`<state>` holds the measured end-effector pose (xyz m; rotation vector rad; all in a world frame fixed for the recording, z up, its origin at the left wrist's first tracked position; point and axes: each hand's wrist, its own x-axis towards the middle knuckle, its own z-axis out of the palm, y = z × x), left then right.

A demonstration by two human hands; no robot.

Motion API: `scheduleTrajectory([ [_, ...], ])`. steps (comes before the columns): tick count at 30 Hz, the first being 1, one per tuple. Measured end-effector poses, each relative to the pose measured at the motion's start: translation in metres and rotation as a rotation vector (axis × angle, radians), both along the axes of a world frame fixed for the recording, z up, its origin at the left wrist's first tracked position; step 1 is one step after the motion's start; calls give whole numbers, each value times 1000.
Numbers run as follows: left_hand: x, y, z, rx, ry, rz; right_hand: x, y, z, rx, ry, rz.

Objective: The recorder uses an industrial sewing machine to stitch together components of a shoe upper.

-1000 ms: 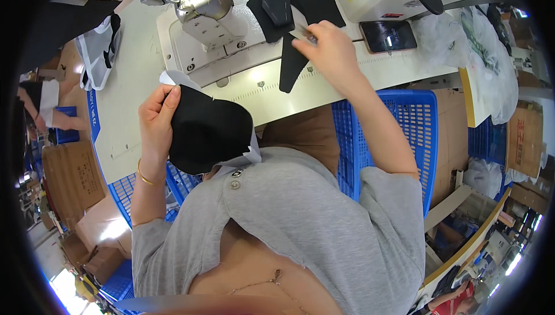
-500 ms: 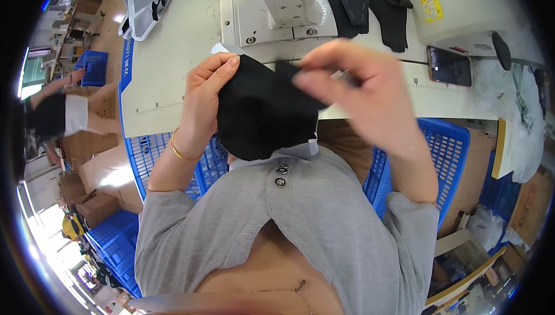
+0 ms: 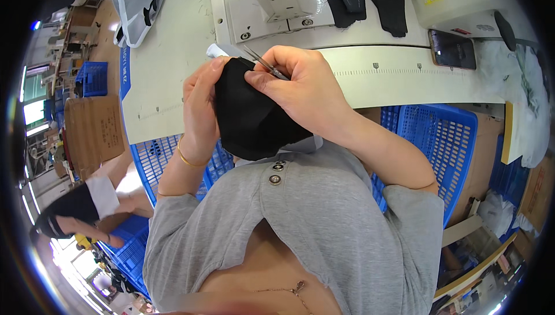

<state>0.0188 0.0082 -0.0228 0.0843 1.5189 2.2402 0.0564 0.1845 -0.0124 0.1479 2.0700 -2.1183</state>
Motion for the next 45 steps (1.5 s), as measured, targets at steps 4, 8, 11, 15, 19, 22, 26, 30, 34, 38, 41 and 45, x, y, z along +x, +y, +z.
scheduleTrajectory([
  [4, 0, -1, 1, -83, 30, -8, 0, 1, 0, 30, 25, -28],
  [8, 1, 0, 0, -85, 45, -1, 0, 1, -3, 28, 35, -21],
  [11, 2, 0, 1, -134, 61, 5, -1, 2, -2, 16, 39, -15],
  [15, 1, -1, 1, -220, 160, 18, -1, 4, -7, 29, 44, -15],
  [19, -2, -6, 5, -335, 326, 44, 6, 9, -20, 224, 308, -40],
  [22, -5, -7, 5, -353, 373, 32, 8, 8, -29, 191, 378, -74],
  [26, -5, -10, 6, -411, 402, 23, 11, 11, -22, 91, 90, -5],
  [30, -7, -11, 7, -448, 507, 12, 13, 11, -20, 9, 12, -26],
  [34, -7, -13, 6, -510, 579, 1, 16, 9, -20, 39, 35, -47],
  [38, -10, -10, 6, -491, 586, -1, 14, 9, -23, 5, 59, -95],
  [41, -13, -8, 11, -518, 572, -8, 12, 7, -23, -35, 109, -142],
  [45, -25, -5, 16, -531, 704, -23, 8, 13, -17, 121, 210, -89],
])
